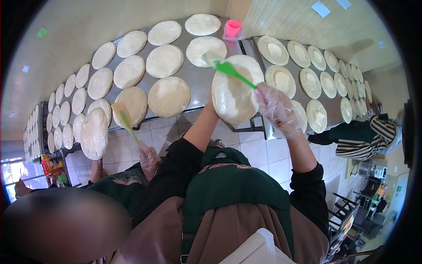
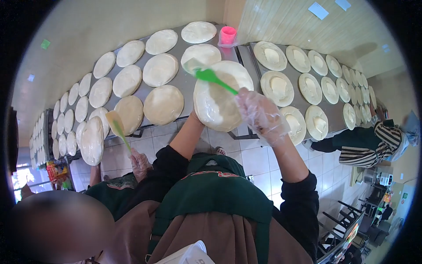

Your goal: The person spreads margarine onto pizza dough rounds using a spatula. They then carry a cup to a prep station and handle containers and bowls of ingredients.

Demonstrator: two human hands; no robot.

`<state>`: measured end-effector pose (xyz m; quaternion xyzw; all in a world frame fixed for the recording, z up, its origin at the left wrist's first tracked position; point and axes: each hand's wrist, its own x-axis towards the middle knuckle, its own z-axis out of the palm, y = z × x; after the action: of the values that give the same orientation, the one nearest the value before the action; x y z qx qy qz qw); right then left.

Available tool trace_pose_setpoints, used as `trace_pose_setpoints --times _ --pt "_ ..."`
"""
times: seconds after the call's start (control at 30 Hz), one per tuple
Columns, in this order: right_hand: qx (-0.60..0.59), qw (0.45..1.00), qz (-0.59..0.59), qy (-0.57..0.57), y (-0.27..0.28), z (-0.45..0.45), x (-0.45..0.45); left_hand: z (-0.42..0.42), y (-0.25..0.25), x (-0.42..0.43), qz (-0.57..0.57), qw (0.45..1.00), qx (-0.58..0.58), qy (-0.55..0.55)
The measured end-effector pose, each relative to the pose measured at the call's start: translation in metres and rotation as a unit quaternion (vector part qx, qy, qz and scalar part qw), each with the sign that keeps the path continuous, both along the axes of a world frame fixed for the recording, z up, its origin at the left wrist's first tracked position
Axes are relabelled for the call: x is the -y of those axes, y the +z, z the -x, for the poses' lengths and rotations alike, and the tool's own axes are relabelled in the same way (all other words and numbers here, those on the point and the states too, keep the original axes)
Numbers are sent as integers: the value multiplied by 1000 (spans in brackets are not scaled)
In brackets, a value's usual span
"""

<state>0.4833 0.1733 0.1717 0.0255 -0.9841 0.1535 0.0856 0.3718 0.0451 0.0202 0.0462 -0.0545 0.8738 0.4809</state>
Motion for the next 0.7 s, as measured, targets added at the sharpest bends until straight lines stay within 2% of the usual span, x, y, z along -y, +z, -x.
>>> trace_pose_setpoints --times 0.03,0.07,0.1,0.13,0.17,0.2,0.23,0.27,0.3,0.33,0.37,0.4,0.47,0.57,0.63,0.7 --pt "0 1000 1 -4 1 -1 3 -1 -1 -2 37 999 -15 28" --pt "11 999 11 38 4 -2 7 2 -18 -5 38 999 -15 25" --pt "23 996 22 81 5 -2 11 6 -40 -9 17 995 -76 57" --pt "22 996 22 79 6 -4 14 7 -39 -8 -6 986 -137 91" --pt "18 995 41 93 7 -7 18 1 -36 -8 168 966 -148 130" --pt "15 992 59 107 6 -9 21 2 -40 -10 169 966 -147 131" --pt "16 992 60 109 6 -11 22 6 -44 -11 86 969 -178 150" --pt "-1 994 88 65 5 -12 20 9 -48 -12 2 964 -208 168" --pt "-18 993 115 20 5 -14 17 9 -53 -10 3 963 -207 171" --pt "-16 993 115 23 4 -16 14 8 -44 -7 -8 990 -85 110" --pt "-37 992 119 -27 3 -18 10 6 -33 -3 -21 998 39 48" --pt "-58 988 124 -78 2 -20 8 3 -22 1 -21 998 39 51" --pt "-79 988 107 -83 -1 -24 7 0 -5 7 15 999 15 40" --pt "-47 994 81 -59 -11 -31 4 0 -10 7 10 999 -31 15" --pt "14 996 91 12 -12 -36 4 1 -12 6 9 999 -31 17" --pt "24 994 95 38 -1 -41 6 3 -13 6 7 999 -32 24"
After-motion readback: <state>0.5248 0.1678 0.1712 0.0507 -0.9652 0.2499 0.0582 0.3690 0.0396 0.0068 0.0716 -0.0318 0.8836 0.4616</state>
